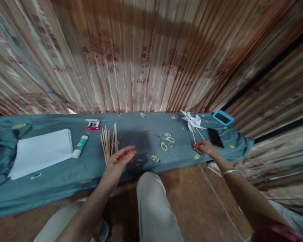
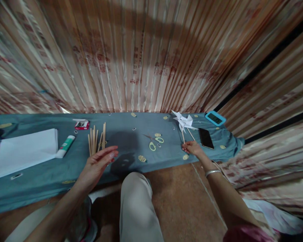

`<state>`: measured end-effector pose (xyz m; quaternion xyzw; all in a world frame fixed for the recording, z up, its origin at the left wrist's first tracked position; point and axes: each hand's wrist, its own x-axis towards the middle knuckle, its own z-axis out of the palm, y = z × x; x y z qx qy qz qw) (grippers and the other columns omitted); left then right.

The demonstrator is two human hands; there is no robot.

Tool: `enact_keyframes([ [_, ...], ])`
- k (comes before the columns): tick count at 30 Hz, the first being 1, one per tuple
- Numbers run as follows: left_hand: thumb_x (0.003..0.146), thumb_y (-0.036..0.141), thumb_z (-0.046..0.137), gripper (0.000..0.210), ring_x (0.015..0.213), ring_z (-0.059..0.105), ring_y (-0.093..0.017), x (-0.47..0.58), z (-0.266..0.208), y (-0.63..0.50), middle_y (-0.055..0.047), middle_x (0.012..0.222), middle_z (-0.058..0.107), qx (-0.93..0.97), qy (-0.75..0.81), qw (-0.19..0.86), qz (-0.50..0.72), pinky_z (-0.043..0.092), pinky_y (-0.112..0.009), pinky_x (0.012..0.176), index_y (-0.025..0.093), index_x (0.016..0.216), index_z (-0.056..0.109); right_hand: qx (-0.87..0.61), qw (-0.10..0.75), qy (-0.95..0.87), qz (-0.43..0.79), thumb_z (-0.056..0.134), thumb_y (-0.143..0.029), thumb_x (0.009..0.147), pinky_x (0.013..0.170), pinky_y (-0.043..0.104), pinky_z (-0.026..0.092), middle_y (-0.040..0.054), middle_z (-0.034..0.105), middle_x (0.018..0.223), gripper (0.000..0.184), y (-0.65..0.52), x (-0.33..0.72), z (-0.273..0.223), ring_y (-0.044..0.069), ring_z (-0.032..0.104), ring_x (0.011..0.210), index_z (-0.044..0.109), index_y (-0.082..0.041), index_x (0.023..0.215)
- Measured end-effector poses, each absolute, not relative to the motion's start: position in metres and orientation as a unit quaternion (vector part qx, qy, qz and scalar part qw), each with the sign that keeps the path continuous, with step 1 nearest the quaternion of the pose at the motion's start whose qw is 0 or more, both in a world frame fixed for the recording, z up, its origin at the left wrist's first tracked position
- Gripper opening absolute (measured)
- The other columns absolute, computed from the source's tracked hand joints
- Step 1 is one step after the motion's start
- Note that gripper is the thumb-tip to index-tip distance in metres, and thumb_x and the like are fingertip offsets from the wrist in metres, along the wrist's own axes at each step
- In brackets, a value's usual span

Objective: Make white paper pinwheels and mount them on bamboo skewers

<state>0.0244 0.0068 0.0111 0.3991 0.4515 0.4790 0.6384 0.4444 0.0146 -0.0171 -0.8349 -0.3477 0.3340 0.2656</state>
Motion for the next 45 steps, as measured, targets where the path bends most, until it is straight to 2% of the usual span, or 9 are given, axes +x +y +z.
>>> enact_keyframes([
  [16,0.060,0.043,0.084,0.044,0.087,0.068,-0.020,0.025,0.007,0.008,-0.008,0.090,0.076,0.414,0.461,0.634,0.463,0.050,-0.026,0.073,0.019,0.097,0.076,-0.873,0.159,-0.337,0.313,0.073,-0.007,0.069,0.036,0.015,0.040,-0.0010,0.055,0.039,0.032,0.040,0.471,-0.004,0.007,0.047,0.035,0.055,-0.016,0.043],
  [24,0.059,0.042,0.085,0.042,0.085,0.068,-0.019,0.027,0.008,0.008,-0.007,0.088,0.076,0.407,0.461,0.637,0.465,0.050,-0.025,0.072,0.019,0.094,0.077,-0.885,0.141,-0.340,0.286,0.073,-0.010,0.070,0.042,0.019,0.045,0.0008,0.057,0.041,0.028,0.042,0.472,-0.004,0.011,0.055,0.041,0.059,-0.016,0.046],
  [33,0.059,0.042,0.085,0.042,0.085,0.068,-0.019,0.029,0.008,0.009,-0.007,0.089,0.076,0.407,0.461,0.638,0.464,0.050,-0.025,0.072,0.020,0.093,0.077,-0.886,0.119,-0.364,0.262,0.069,-0.011,0.075,0.047,0.019,0.048,0.0011,0.061,0.047,0.025,0.039,0.477,-0.006,0.012,0.057,0.045,0.061,-0.016,0.052],
  [38,0.060,0.042,0.085,0.042,0.085,0.068,-0.019,0.028,0.006,0.009,-0.007,0.089,0.076,0.414,0.461,0.635,0.463,0.050,-0.025,0.072,0.020,0.094,0.077,-0.885,0.076,-0.386,0.251,0.063,-0.014,0.082,0.048,0.020,0.047,0.0012,0.061,0.047,0.027,0.039,0.483,-0.012,0.011,0.056,0.043,0.062,-0.015,0.055],
  [45,0.059,0.043,0.085,0.044,0.086,0.067,-0.018,0.027,0.004,0.010,-0.006,0.089,0.076,0.410,0.465,0.638,0.456,0.049,-0.024,0.074,0.020,0.095,0.076,-0.886,-0.013,-0.422,0.195,0.060,-0.027,0.087,0.060,0.023,0.050,0.0036,0.065,0.053,0.031,0.044,0.493,-0.017,0.016,0.067,0.057,0.068,-0.015,0.059],
])
